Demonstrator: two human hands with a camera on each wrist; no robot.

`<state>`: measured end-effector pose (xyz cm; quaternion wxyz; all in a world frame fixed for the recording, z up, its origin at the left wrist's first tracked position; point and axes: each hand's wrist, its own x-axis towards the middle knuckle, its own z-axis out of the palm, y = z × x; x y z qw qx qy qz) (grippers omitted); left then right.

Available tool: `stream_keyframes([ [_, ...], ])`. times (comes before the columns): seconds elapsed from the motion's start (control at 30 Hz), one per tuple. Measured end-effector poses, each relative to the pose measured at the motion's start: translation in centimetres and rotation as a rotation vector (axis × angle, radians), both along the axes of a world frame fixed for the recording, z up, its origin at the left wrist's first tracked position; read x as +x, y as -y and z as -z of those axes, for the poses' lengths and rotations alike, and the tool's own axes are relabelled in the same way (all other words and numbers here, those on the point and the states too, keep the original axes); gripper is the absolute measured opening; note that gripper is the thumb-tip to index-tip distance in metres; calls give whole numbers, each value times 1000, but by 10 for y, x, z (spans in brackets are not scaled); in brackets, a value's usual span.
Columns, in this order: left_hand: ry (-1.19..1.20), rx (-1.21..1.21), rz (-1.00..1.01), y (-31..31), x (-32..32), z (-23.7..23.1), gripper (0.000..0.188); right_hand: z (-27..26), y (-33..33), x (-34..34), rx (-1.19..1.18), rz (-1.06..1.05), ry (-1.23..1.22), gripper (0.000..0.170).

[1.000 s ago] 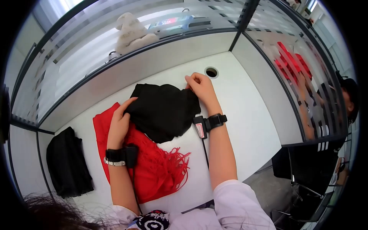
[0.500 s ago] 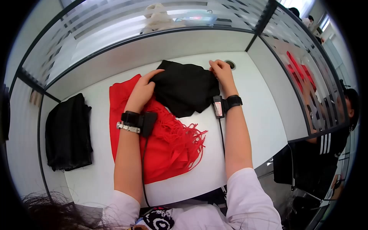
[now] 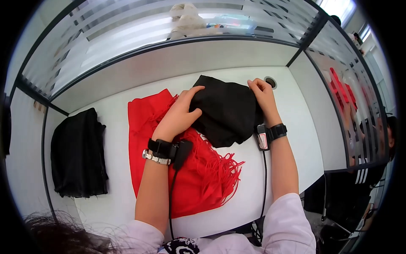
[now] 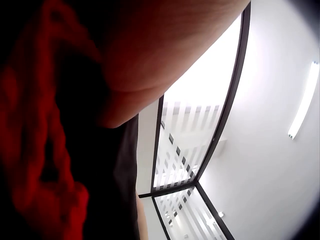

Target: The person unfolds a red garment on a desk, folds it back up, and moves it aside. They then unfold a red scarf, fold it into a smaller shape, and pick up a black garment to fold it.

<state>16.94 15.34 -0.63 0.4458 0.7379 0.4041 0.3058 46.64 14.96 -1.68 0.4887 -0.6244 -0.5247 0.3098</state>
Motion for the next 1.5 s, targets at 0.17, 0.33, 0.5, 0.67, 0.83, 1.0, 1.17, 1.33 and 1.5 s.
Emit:
stream_keyframes([
  [0.17,8,8,-26,1,-1,-4,57,4,-1,0,10,-7,-15,37],
  [0.33,25,4,-16,1,0,-3,58,4,-1,1,3,1,-18,37],
  [0.5,60,28,-23,-1,-2,-2,58,10,-4,4,63,-12,-23,37],
  [0.67,20,38,-41,-1,-1,-3,60,4,0,-1,40,-41,-3,37],
  [0.83,-3,32,-81,0,2,-4,60,4,0,1,14,-88,3,35],
  [1.0,37,72,-134,-1,6,-3,52,2,3,6,11,-108,-16,35],
  [1.17,21,-14,-181,-1,7,-6,44,7,-1,9,29,-141,-92,34],
  [1.33,28,-29,-202,-4,6,-2,42,10,-2,10,39,-151,-105,33],
  [1.5,80,-33,-203,-5,5,-1,46,10,-2,12,26,-162,-127,33],
])
